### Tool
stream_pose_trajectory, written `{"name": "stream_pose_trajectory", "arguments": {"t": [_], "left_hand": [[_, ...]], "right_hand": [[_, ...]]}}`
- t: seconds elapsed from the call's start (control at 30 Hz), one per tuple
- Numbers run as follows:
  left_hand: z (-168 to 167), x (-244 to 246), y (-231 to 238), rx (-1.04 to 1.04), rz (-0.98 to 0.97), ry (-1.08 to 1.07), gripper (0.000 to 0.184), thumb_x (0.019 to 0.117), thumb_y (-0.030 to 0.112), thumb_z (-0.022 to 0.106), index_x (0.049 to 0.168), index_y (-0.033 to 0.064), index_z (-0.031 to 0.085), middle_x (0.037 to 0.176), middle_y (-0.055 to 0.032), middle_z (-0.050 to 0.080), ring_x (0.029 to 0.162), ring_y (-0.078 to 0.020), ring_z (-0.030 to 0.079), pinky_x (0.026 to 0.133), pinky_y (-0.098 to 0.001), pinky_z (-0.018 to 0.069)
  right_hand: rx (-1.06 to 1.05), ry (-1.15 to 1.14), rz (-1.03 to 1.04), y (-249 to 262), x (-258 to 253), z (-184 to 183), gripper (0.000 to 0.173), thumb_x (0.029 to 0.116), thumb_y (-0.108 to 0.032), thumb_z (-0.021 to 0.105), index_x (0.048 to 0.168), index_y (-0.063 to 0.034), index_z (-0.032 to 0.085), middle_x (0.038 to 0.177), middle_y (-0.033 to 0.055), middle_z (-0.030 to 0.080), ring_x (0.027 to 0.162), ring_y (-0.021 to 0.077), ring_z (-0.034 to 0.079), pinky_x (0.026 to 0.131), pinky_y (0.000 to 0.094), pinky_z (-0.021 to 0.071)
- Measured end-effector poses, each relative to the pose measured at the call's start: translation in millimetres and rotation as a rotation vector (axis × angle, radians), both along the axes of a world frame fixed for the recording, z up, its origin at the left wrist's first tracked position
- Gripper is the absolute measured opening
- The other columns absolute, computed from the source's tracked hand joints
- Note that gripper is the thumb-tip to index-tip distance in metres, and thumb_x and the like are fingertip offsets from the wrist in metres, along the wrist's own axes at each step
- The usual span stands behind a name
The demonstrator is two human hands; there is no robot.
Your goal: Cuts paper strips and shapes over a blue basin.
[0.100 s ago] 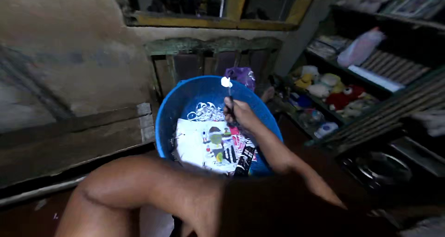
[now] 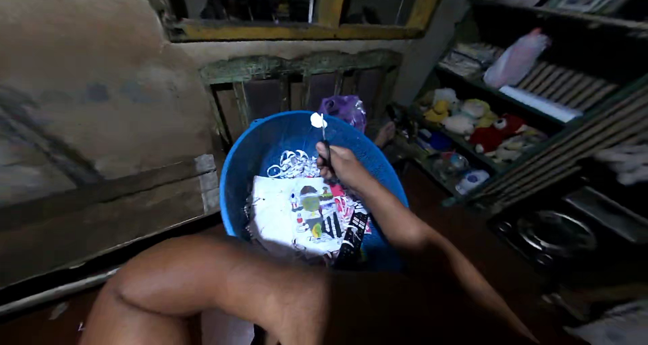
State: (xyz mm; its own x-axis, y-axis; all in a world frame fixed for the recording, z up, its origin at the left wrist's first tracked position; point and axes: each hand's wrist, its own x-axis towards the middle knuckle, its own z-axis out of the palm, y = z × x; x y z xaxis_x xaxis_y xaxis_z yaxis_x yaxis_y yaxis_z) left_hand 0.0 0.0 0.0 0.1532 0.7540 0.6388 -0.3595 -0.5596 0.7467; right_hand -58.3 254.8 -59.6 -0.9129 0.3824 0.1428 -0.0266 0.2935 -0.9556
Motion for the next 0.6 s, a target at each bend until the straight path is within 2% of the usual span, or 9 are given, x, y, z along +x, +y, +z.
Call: {"name": "stream_pose_trajectory", "arguments": {"t": [0.07, 0.13, 0.2, 0.27, 0.33, 0.43, 0.47, 0.53, 0.6], "left_hand": [[-100.0, 20.4, 80.0, 0.360, -0.332, -0.023, 0.025, 0.0944, 0.013, 0.061, 0.107, -0.0080, 0.066, 0.089, -0.0055, 0.067, 0.080, -0.0029, 0.060, 0.070, -0.0162, 0.0474], [-139.0, 26.9, 75.8, 0.166, -0.205, 0.077, 0.031, 0.0849, 0.020, 0.074, 0.104, -0.0034, 0.071, 0.084, -0.0025, 0.069, 0.075, -0.0012, 0.061, 0.067, -0.0164, 0.0463], [-144.9, 8.7, 42.9, 0.018, -0.064, 0.240, 0.051, 0.0854, 0.030, 0.080, 0.121, -0.0037, 0.065, 0.102, -0.0041, 0.068, 0.093, -0.0041, 0.062, 0.082, -0.0182, 0.0503], [-123.8, -17.2, 44.0, 0.126, -0.097, 0.397, 0.088, 0.0705, 0.056, 0.084, 0.130, -0.0046, 0.060, 0.114, -0.0043, 0.069, 0.105, -0.0066, 0.063, 0.090, -0.0203, 0.0536], [-46.3, -32.2, 44.3, 0.233, -0.166, 0.583, 0.100, 0.0684, 0.068, 0.082, 0.128, -0.0083, 0.059, 0.114, -0.0076, 0.070, 0.106, -0.0095, 0.064, 0.091, -0.0234, 0.0538], [85.3, -30.5, 26.0, -0.045, -0.161, 0.756, 0.063, 0.0882, 0.022, 0.073, 0.139, -0.0093, 0.054, 0.129, -0.0141, 0.066, 0.120, -0.0124, 0.061, 0.104, -0.0279, 0.0489], [92.1, -29.6, 40.8, -0.010, -0.136, 0.708, 0.049, 0.0976, 0.017, 0.057, 0.139, -0.0082, 0.054, 0.124, -0.0143, 0.066, 0.111, -0.0148, 0.063, 0.096, -0.0296, 0.0529], [88.5, -38.4, 87.1, 0.109, 0.013, 0.649, 0.055, 0.1119, 0.037, 0.027, 0.136, -0.0017, 0.058, 0.101, -0.0046, 0.069, 0.081, -0.0077, 0.064, 0.071, -0.0244, 0.0558], [71.2, -83.6, 171.5, 0.410, -0.086, 0.537, 0.059, 0.1144, 0.039, 0.022, 0.145, -0.0025, 0.051, 0.117, -0.0088, 0.071, 0.089, -0.0085, 0.070, 0.075, -0.0259, 0.0604]], "right_hand": [[-0.012, 0.013, -0.002, -0.9, -0.8, 1.6, 0.053, 0.1072, -0.051, 0.045, 0.106, -0.0022, 0.067, 0.091, 0.0082, 0.068, 0.075, 0.0170, 0.065, 0.066, 0.0338, 0.0570], [-0.007, 0.023, -0.004, -1.9, 0.4, 4.7, 0.052, 0.1075, -0.050, 0.045, 0.109, -0.0036, 0.067, 0.092, 0.0075, 0.068, 0.075, 0.0165, 0.065, 0.065, 0.0328, 0.0564], [0.008, 0.020, 0.005, -1.9, -0.8, 6.6, 0.053, 0.1061, -0.055, 0.045, 0.109, -0.0066, 0.067, 0.092, 0.0070, 0.068, 0.073, 0.0164, 0.064, 0.064, 0.0318, 0.0549], [0.006, 0.043, 0.019, -0.9, -3.3, 10.2, 0.053, 0.1060, -0.055, 0.045, 0.110, -0.0059, 0.067, 0.091, 0.0074, 0.068, 0.072, 0.0171, 0.065, 0.064, 0.0320, 0.0558], [-0.002, 0.053, 0.024, -2.5, -3.8, 16.1, 0.053, 0.1065, -0.053, 0.046, 0.111, -0.0050, 0.067, 0.092, 0.0070, 0.068, 0.072, 0.0156, 0.064, 0.065, 0.0308, 0.0555], [0.026, 0.063, 0.027, -5.9, -3.7, 21.8, 0.052, 0.1077, -0.051, 0.043, 0.109, -0.0049, 0.067, 0.091, 0.0051, 0.068, 0.072, 0.0124, 0.064, 0.064, 0.0277, 0.0545], [0.046, 0.102, 0.037, -4.8, -4.2, 18.3, 0.051, 0.1080, -0.050, 0.044, 0.107, -0.0039, 0.067, 0.089, 0.0051, 0.067, 0.071, 0.0113, 0.064, 0.062, 0.0267, 0.0542], [0.074, 0.206, 0.044, 2.0, -5.3, 3.4, 0.039, 0.1083, -0.034, 0.051, 0.105, 0.0020, 0.067, 0.087, 0.0084, 0.067, 0.071, 0.0115, 0.063, 0.063, 0.0270, 0.0543], [0.009, 0.096, -0.042, -10.2, 2.5, 15.9, 0.024, 0.1038, -0.014, 0.051, 0.105, 0.0034, 0.068, 0.089, 0.0073, 0.070, 0.074, 0.0103, 0.065, 0.068, 0.0261, 0.0551]]}}
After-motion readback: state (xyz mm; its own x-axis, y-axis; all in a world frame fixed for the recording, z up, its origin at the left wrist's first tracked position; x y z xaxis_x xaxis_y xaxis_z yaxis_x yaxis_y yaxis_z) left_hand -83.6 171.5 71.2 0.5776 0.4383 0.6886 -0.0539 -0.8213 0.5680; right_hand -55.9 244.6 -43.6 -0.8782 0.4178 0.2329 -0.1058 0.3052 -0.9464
